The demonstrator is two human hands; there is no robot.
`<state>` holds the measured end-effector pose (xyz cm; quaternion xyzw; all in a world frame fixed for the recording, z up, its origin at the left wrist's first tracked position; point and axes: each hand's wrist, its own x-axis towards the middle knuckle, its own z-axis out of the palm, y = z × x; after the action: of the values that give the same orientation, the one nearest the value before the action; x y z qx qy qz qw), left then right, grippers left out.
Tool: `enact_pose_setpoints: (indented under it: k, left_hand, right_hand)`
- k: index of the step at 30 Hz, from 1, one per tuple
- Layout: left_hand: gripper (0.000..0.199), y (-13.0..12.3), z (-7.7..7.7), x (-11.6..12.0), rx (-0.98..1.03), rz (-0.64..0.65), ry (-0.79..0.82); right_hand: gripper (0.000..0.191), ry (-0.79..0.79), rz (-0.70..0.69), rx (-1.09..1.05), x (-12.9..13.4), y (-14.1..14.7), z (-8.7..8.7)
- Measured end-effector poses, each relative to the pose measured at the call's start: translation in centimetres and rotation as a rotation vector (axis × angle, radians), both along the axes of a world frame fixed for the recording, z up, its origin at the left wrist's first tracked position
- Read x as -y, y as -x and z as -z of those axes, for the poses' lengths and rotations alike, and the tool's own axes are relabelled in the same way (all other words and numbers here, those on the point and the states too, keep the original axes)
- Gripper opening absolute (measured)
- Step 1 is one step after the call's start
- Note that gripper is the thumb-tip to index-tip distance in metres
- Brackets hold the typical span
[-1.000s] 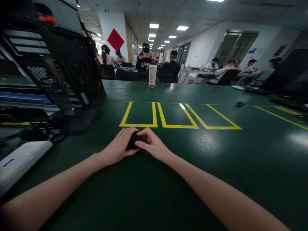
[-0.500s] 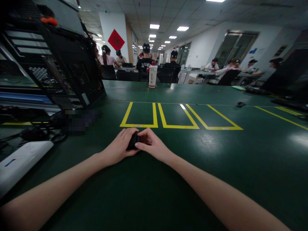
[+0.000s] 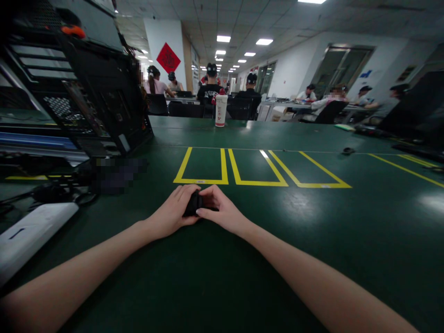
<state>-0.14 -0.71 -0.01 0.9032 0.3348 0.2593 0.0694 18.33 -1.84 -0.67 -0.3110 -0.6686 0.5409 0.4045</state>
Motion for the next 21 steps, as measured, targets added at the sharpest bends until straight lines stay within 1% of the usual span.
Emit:
enact_pose_setpoints:
  k: [3, 5, 10, 15, 21]
  left_hand:
    - [0.055, -0.03, -0.1, 0.04, 0.007, 0.008, -0.004]
    - [0.054, -0.07, -0.2, 0.09, 0.009, 0.01, -0.002]
    - [0.053, -0.08, -0.43, 0.24, 0.002, 0.0, 0.018]
    - [0.057, -0.02, -0.3, 0.22, -0.008, -0.009, -0.003]
    - [0.056, -0.14, -0.12, 0.07, 0.01, -0.001, -0.011]
  right_hand:
    - [0.025, 0.022, 0.008, -0.017, 0.02, 0.11, -0.09]
    - [0.024, 0.021, 0.022, -0.02, -0.03, 0.19, -0.11]
    - [0.031, 0.022, 0.043, 0.047, -0.16, 0.12, -0.03]
    - [0.034, -0.003, -0.009, -0.015, -0.13, -0.01, 0.1]
    - [0.025, 0.035, 0.015, -0.034, -0.16, 0.14, 0.0]
